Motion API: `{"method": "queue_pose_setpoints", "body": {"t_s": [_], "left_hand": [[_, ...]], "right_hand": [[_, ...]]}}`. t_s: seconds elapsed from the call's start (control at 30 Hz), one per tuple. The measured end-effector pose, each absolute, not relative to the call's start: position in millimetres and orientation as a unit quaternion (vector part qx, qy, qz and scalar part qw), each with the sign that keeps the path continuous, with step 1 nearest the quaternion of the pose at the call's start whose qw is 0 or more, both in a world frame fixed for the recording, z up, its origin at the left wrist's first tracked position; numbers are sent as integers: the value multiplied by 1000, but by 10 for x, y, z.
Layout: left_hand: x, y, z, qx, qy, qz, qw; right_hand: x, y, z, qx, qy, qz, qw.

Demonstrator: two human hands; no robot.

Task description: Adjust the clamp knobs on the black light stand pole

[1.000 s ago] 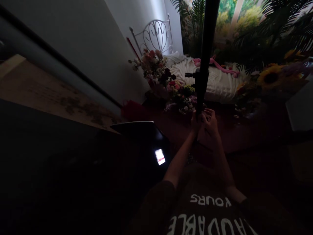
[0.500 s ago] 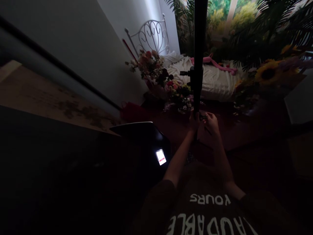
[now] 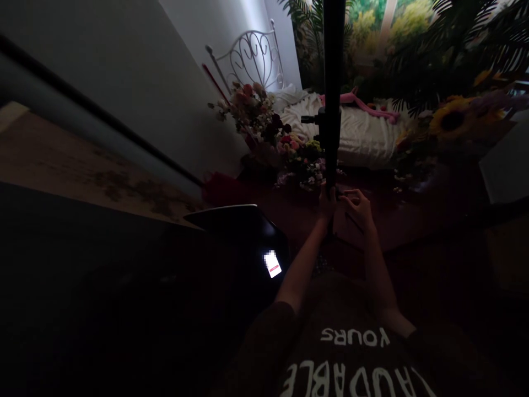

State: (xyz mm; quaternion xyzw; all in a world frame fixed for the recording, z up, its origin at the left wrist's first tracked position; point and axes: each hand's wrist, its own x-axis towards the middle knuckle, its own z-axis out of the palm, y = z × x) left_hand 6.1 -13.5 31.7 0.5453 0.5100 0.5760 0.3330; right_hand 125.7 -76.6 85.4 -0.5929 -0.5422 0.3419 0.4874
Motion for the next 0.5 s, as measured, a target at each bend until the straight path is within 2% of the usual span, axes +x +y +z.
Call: {"method": "queue_pose_setpoints", "body": {"t_s": [0.27,0.37,0.5], "left_hand": [[87,-148,373,530,501,594,339],[88,-160,400,529,497,592,349],[95,-142,399,540,494,587,344]], "right_hand": [[1081,-679,883,-718,-517,217,412],[1041,-619,859,-703,-508,229,441],[1111,-616,813,-625,-500,330,501]]}}
